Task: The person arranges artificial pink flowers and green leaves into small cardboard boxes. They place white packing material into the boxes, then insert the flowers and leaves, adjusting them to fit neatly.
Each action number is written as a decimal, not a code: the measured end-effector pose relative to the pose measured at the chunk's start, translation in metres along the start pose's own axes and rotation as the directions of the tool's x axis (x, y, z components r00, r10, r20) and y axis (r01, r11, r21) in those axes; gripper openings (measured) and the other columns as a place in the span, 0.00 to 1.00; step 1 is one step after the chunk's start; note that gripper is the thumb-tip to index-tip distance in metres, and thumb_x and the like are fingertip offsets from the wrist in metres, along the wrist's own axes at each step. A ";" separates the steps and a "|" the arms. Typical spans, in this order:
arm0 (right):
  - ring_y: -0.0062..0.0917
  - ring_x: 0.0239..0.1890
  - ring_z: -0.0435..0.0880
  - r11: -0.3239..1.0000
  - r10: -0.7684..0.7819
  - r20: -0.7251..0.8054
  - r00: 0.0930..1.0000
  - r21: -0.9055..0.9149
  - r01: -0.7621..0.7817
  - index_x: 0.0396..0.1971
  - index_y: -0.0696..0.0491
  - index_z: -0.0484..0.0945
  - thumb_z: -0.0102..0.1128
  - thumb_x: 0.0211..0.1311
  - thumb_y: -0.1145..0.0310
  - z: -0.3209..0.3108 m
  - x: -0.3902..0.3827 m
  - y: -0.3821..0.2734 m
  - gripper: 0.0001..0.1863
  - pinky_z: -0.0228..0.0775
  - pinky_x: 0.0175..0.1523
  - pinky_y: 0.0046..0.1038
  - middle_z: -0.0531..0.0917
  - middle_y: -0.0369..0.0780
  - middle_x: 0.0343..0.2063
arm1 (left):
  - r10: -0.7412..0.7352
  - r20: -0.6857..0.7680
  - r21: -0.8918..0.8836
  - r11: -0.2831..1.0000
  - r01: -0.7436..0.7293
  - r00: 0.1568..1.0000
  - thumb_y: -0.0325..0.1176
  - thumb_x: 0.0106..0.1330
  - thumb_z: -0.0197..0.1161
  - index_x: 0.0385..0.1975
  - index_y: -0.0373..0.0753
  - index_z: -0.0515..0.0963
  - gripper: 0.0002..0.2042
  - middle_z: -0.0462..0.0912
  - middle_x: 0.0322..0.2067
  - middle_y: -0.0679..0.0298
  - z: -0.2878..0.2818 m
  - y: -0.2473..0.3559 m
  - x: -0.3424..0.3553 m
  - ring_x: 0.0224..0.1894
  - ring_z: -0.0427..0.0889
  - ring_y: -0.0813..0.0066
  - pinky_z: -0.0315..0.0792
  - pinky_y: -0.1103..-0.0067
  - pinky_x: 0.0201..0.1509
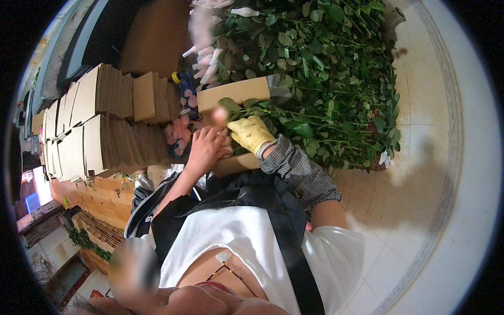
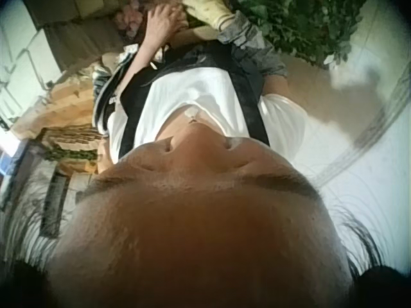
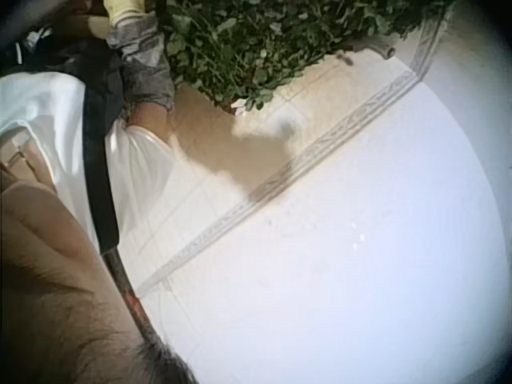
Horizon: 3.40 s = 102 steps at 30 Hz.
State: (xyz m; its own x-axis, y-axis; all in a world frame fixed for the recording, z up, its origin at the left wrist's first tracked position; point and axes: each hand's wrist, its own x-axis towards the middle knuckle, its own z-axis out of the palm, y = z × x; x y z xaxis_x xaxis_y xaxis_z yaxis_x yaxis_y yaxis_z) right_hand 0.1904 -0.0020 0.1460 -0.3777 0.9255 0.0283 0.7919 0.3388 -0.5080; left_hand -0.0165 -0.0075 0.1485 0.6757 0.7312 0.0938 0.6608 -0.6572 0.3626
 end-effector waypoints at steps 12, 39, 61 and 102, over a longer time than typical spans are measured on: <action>0.41 0.30 0.84 0.998 0.015 0.010 1.000 -0.065 -0.015 0.34 0.52 0.78 0.61 0.62 0.59 0.008 0.002 0.013 0.12 0.75 0.37 0.40 0.84 0.45 0.25 | 0.007 -0.001 -0.541 0.841 -0.006 1.000 0.28 0.55 0.71 0.46 0.39 0.82 0.17 0.79 0.55 0.56 -0.003 -0.021 -0.005 0.54 0.80 0.57 0.73 0.69 0.58; 0.41 0.30 0.84 0.992 0.097 0.039 0.995 -0.081 -0.094 0.32 0.52 0.79 0.63 0.58 0.57 -0.002 -0.001 0.009 0.13 0.75 0.39 0.42 0.84 0.43 0.26 | -0.632 0.182 -0.816 0.331 0.474 0.754 0.38 0.64 0.70 0.50 0.30 0.77 0.21 0.83 0.39 0.61 0.044 -0.010 0.030 0.41 0.80 0.76 0.75 0.79 0.44; 0.30 0.36 0.80 0.937 -0.153 -0.134 0.979 -0.334 0.101 0.52 0.55 0.74 0.56 0.54 0.67 0.009 0.022 -0.010 0.23 0.72 0.47 0.31 0.78 0.39 0.36 | -0.684 0.031 -0.727 0.485 0.486 0.729 0.32 0.55 0.74 0.46 0.34 0.81 0.19 0.65 0.63 0.43 0.082 -0.024 0.014 0.62 0.71 0.46 0.68 0.65 0.63; 0.44 0.29 0.82 0.981 0.048 0.008 0.999 0.187 -0.049 0.46 0.57 0.77 0.64 0.58 0.66 -0.001 -0.017 -0.019 0.17 0.73 0.35 0.41 0.82 0.47 0.24 | -0.458 -0.566 0.052 0.810 0.584 0.686 0.34 0.67 0.63 0.38 0.33 0.78 0.10 0.81 0.42 0.53 -0.122 -0.100 0.018 0.45 0.80 0.52 0.74 0.64 0.48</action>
State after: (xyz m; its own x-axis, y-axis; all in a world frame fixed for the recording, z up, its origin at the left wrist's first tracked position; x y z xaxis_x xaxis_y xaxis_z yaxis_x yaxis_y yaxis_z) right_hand 0.1819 -0.0240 0.1560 -0.3428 0.9394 -0.0027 0.7057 0.2556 -0.6608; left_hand -0.1102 0.0933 0.2271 -0.0241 0.9057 0.4233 0.9469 -0.1151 0.3002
